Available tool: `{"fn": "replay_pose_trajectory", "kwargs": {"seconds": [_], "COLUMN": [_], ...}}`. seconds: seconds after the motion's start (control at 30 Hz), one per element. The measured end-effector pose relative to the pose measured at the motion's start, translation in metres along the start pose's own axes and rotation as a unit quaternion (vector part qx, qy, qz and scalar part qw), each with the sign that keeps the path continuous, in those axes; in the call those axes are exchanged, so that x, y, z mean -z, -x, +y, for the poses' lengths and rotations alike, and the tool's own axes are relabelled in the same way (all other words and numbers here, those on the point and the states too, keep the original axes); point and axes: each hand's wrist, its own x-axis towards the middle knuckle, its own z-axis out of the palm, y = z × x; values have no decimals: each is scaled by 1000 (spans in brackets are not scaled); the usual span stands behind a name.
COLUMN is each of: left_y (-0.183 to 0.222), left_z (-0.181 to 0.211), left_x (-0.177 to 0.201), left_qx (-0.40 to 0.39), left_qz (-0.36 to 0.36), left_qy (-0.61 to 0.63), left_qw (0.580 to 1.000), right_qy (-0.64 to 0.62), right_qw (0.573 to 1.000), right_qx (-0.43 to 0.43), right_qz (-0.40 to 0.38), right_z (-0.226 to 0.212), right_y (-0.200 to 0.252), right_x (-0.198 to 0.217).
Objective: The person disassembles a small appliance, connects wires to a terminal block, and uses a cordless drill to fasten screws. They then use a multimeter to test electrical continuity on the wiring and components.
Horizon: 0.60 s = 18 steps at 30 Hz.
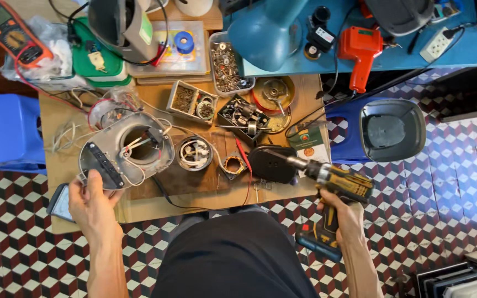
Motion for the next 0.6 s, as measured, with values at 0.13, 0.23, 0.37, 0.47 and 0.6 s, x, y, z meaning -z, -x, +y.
{"fn": "replay_pose_trajectory", "kwargs": {"seconds": [0.13,0.23,0.37,0.47,0.6], "left_y": [5,11,17,25,22], "left_z": [-11,-17,-22,-35,-63], "left_x": [-15,-22,-24,-19,-13], "left_qx": [3,-4,11,19,7], "left_qz": [0,-4,-2,8,45], "left_qy": [3,-22,-55,-72,-60], "left_qw": [1000,1000,998,997,997], "right_qy": [-182,-247,-350,-320,-203], "right_qw": [972,953,925,940,978], "right_qx": [-92,-105,-97,-83,-50], "right_qz": [118,140,109,80,18], "right_z": [65,99,108,89,45], "right_y": [-64,-108,-156,-197,-272], "right_x": [36,46,66,89,102]}}
